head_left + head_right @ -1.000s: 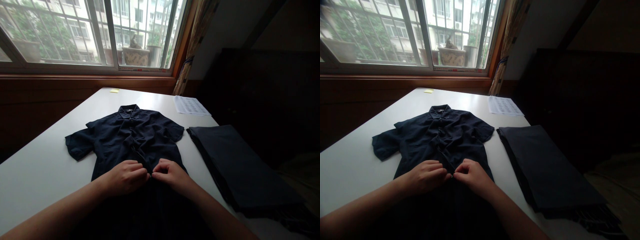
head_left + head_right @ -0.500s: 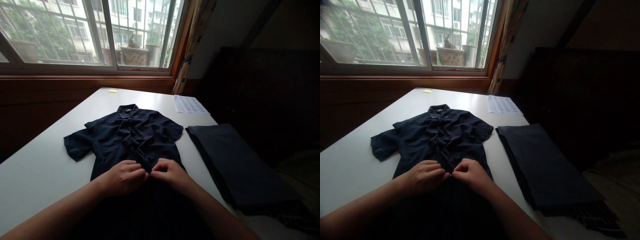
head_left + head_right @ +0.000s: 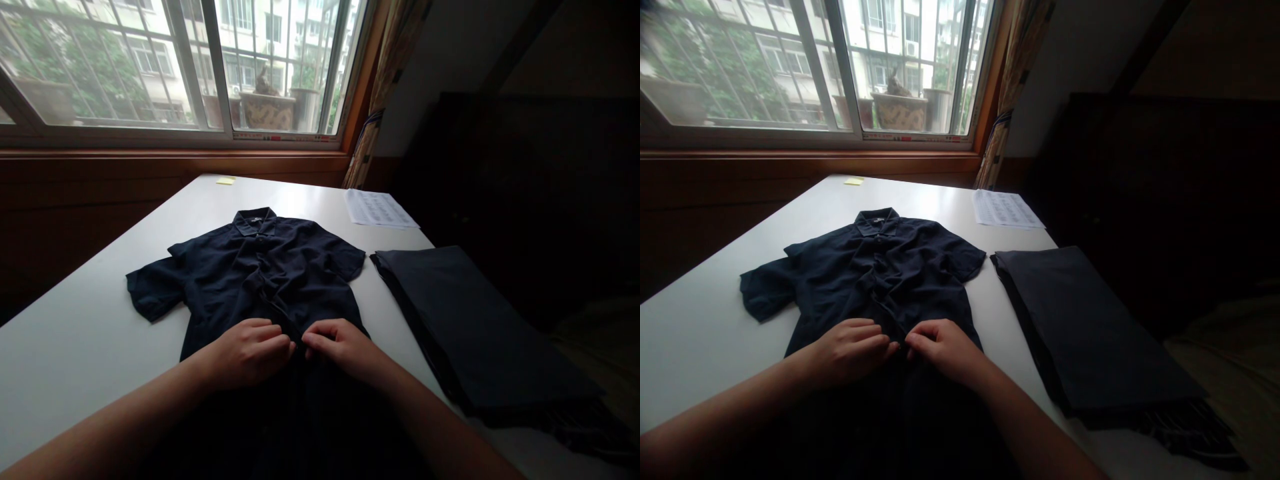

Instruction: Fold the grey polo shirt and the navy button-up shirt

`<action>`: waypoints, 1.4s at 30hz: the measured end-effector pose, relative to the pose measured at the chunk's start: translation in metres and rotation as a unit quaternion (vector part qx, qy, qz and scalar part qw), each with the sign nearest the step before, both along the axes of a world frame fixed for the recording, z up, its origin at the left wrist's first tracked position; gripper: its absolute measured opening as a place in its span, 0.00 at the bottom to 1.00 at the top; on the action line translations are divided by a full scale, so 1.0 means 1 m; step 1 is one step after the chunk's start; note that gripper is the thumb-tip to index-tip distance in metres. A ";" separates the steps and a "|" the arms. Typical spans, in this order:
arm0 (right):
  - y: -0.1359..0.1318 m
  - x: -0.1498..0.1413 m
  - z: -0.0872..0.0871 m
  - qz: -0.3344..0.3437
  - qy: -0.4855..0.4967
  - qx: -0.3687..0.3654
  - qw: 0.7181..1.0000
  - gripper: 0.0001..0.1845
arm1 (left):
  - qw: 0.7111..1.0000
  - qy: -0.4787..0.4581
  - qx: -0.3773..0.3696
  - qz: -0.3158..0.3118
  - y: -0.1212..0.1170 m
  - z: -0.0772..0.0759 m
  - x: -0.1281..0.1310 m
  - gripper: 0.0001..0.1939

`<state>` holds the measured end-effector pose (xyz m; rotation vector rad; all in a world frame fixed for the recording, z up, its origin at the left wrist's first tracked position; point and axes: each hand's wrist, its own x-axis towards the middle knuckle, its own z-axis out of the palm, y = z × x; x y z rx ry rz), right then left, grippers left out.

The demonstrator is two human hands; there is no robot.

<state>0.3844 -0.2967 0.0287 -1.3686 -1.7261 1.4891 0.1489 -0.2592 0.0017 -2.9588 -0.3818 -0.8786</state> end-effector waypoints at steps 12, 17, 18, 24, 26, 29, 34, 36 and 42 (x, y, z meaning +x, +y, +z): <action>0.006 0.002 -0.019 -0.034 0.036 -0.040 0.998 0.12 | 1.000 0.000 -0.017 0.002 0.001 0.002 0.001 0.11; 0.010 0.006 -0.017 -0.012 0.042 -0.022 0.999 0.14 | 1.000 -0.003 -0.008 0.004 0.002 0.002 0.002 0.10; 0.010 0.006 -0.017 -0.009 0.050 -0.036 0.998 0.15 | 1.000 -0.001 -0.008 0.007 0.003 0.001 0.002 0.09; 0.008 0.007 -0.017 -0.006 0.043 -0.041 0.998 0.15 | 0.999 0.026 0.032 0.016 0.008 -0.004 0.003 0.05; 0.007 0.008 -0.016 -0.002 0.039 -0.032 0.999 0.14 | 0.997 0.038 0.057 0.024 0.008 -0.004 0.003 0.05; 0.006 0.008 -0.013 0.011 0.037 -0.014 0.999 0.12 | 0.996 0.043 0.062 0.038 0.008 -0.002 0.004 0.06; 0.006 0.008 -0.008 0.039 0.018 0.022 0.999 0.12 | 0.998 0.027 0.032 0.043 0.008 -0.004 0.005 0.03; 0.006 0.009 -0.007 0.048 0.010 0.034 0.998 0.13 | 0.999 0.022 0.022 0.045 0.008 -0.005 0.006 0.04; 0.006 0.009 -0.007 0.040 -0.001 0.030 0.999 0.14 | 0.999 0.016 -0.018 0.025 0.009 -0.004 0.005 0.06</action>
